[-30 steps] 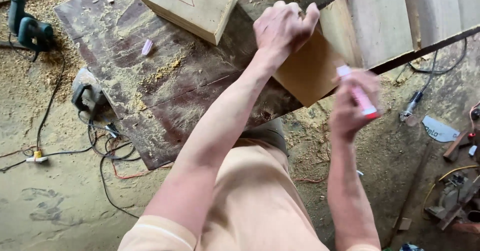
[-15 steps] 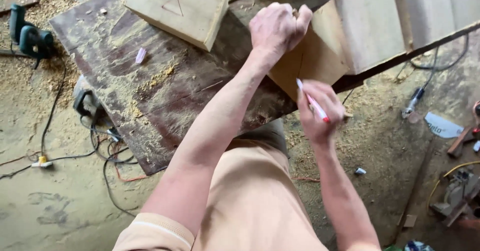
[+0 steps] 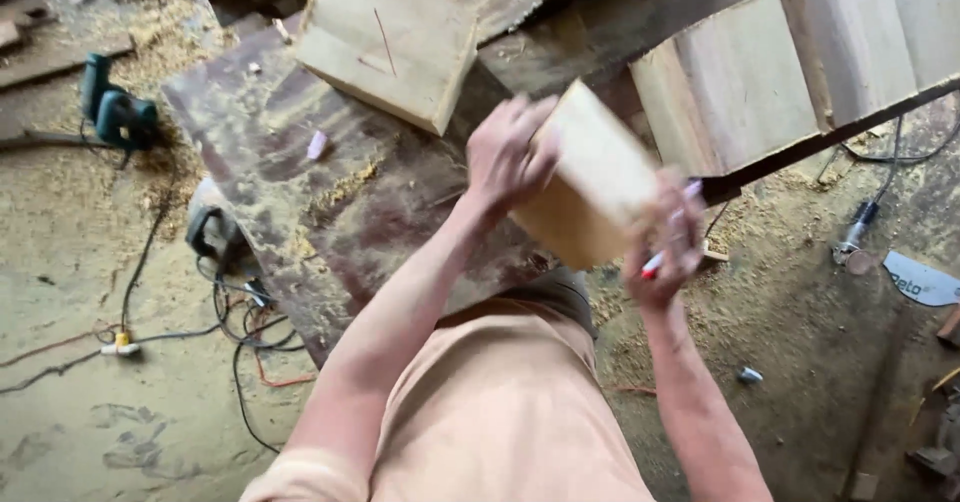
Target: Marking wooden blocks with a red marker and organizing them on a workbench in a workshop.
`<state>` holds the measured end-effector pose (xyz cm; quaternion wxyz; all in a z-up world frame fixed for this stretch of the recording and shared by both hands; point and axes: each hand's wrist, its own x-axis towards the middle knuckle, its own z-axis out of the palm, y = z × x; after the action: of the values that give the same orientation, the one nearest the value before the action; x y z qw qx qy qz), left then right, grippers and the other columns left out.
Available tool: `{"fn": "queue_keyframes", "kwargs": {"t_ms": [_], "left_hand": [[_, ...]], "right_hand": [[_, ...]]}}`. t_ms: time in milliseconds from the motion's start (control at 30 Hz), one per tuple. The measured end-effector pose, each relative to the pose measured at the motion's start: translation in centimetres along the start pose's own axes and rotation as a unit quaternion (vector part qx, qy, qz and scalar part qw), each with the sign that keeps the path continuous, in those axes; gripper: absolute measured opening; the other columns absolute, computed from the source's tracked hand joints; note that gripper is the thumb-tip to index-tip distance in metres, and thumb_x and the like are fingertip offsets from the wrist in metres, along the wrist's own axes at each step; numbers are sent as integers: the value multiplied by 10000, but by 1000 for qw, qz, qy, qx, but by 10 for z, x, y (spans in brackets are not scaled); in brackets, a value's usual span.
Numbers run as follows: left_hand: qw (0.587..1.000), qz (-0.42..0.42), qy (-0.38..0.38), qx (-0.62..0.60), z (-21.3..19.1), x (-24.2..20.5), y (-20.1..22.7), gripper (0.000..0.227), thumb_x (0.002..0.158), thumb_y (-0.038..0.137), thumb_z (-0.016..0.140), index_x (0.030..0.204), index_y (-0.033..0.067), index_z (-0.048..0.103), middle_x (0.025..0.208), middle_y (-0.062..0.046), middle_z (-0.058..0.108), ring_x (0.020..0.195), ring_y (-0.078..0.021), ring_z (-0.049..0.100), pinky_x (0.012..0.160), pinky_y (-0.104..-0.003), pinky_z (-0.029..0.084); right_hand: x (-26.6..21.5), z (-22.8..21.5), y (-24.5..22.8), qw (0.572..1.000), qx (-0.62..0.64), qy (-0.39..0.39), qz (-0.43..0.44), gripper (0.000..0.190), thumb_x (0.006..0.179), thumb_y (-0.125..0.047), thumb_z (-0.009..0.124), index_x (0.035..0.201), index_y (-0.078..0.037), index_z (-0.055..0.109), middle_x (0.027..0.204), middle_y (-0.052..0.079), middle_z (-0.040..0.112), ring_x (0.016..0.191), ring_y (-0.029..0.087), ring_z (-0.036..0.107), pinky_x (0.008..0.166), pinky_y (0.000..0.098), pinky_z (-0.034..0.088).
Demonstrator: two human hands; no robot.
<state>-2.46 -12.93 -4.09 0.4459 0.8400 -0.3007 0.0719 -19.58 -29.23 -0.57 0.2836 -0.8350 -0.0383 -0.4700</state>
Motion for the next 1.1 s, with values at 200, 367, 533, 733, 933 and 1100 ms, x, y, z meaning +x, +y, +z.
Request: {"fn": "queue_keyframes", "kwargs": {"t_ms": [200,367,533,733,933,1100], "left_hand": [[994,28,2,-104,-48,-81,-45,449,1004,374,442,1302,165,705,894,-94,598,833,-315,629,813,-409,530],[993,10,38,-111,-88,-116,-26,486,1003,334,482,1303,7,683,937,-182,619,844,-378,640,787,-459,537],[990,-64,82,-98,-111,-199,-56,637,1003,482,456,1308,-37,666,1023,-204,646,924,-371,660,804,-447,549],[956,-155,169,-182,-172,-164,-115,667,1036,516,317,1150,24,754,993,-140,709,873,-261,623,820,-390,515],[991,-76,58,98,-191,-108,-207,279,922,287,769,1182,187,765,1069,-77,659,902,-309,649,753,-440,546],[971,-25,74,224,-193,-98,-219,224,883,262,796,1097,211,752,969,-36,618,843,-288,644,699,-414,547]], "right_hand": [[-37,-9,-41,977,-2,-215,-16,785,842,-681,685,1371,-103,643,1457,225,528,1392,433,465,1204,586,279],[-52,12,-48,971,51,-233,10,617,770,-455,864,1150,14,733,1271,183,700,1337,527,526,1143,556,427],[-35,58,-75,966,103,-235,-24,519,794,-389,853,1120,3,757,1236,184,720,1297,528,555,1121,575,436],[-25,117,-126,951,83,-293,-59,535,760,-262,852,1226,-33,724,1400,157,646,1350,526,497,1165,570,363],[-12,125,-123,935,53,-332,-113,606,817,-296,790,1352,-50,648,1492,138,580,1395,491,468,1209,565,298],[-13,140,-123,936,22,-326,-129,571,862,-352,743,1356,-77,659,1467,117,604,1363,484,510,1195,549,327]]}}
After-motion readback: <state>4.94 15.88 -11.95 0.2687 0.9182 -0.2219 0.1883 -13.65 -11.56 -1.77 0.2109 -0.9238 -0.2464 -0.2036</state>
